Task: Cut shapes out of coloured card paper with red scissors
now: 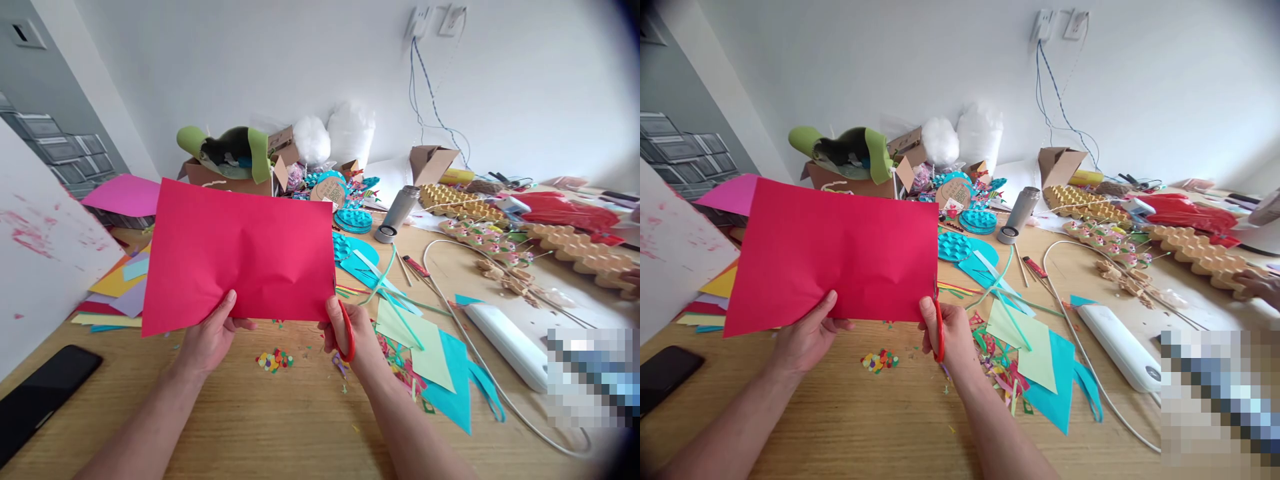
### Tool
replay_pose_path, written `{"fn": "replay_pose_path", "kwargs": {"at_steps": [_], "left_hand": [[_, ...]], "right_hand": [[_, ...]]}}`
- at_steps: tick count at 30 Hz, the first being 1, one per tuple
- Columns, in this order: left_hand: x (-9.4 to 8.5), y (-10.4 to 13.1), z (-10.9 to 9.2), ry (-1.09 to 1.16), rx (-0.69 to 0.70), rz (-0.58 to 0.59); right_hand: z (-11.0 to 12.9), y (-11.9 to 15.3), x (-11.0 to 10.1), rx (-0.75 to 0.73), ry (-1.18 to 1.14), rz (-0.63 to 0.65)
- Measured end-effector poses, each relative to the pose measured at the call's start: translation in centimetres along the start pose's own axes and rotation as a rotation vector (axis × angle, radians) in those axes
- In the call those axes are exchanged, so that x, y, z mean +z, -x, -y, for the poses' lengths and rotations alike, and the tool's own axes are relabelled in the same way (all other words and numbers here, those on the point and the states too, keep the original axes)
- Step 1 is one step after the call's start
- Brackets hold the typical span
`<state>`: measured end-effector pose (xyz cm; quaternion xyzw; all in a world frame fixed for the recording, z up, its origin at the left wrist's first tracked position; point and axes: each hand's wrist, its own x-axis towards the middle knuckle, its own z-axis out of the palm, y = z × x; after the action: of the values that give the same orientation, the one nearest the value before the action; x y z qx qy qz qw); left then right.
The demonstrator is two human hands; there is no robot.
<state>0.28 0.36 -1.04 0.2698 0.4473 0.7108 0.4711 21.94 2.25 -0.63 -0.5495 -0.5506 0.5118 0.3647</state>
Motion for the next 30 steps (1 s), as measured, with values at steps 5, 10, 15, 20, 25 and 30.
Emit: {"fn": "replay_pose_path", "kwargs": {"at_steps": [5,10,15,20,25,30], "left_hand": [[0.09,0.04,-0.09,-0.004,0.004,0.012],[-0.13,-0.01,0.02,0.000,-0.019,0.014],[-0.04,0.02,-0.04,-0.014,-0.010,0.017],[0.17,0.18,-0.21,-0.010,-0.020,0.015],[0.09,0.27,-0.03,-0.010,-0.033,0.037],[-0.16,0.20,0.21,-0.016,-0.037,0.044]], "right_hand": [[-0.17,-0.18,0.13,0.011,0.017,-0.013],[0.34,0.15,0.16,0.020,0.018,-0.025],[0.11,0.27,0.28,0.019,0.007,-0.022],[-0.01,0.22,0.23,-0.018,0.009,-0.015],[0.57,0.39,-0.18,-0.030,0.014,-0.008],[0.72,0.37,-0.29,-0.033,0.022,-0.024]]}}
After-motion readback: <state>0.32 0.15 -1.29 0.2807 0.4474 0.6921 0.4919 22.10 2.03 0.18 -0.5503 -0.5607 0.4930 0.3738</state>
